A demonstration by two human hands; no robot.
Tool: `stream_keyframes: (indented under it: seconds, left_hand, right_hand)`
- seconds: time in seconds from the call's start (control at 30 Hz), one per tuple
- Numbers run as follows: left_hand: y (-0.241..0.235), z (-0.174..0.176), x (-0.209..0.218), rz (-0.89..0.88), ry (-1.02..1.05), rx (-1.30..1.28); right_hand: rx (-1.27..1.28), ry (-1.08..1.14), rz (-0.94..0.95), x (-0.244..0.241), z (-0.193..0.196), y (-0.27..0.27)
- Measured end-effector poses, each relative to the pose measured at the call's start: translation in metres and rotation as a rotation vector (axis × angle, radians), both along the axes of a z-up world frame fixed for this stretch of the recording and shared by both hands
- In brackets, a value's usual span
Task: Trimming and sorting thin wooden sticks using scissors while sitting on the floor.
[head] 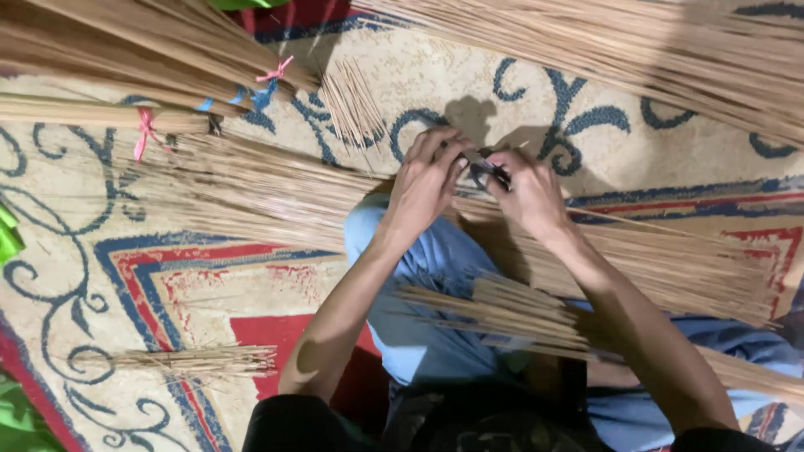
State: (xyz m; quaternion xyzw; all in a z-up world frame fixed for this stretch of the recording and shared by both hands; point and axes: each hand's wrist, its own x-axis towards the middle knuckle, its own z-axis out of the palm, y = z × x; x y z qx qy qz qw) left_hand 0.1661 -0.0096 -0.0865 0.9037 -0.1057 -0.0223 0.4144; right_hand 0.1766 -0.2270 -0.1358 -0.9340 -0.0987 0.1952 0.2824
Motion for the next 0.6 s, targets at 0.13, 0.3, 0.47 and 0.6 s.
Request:
stream_keyframes:
  seconds: [0.13, 0.3, 0.47, 0.6]
  left_hand:
    - [-0.005, 0.021, -0.035, 0.037, -0.118, -0.084]
    - [-0.008, 0.065, -0.102, 0.101, -0.226, -0.207]
    - [-0.011, 0.069, -0.166, 0.07, -0.265, -0.218]
    - [-0.008, 0.065, -0.202, -0.029, -0.342, -0.163]
  right_hand:
    - [0.277, 0.108, -0.047, -0.022, 0.021, -0.02]
    - [0.695, 0.447, -0.324, -0.072, 0.094, -0.027]
    - [0.886, 0.392, -0.436, -0.132, 0.091, -0.058]
    - [0.99, 0.344, -0.465, -0.166, 0.168, -0.041]
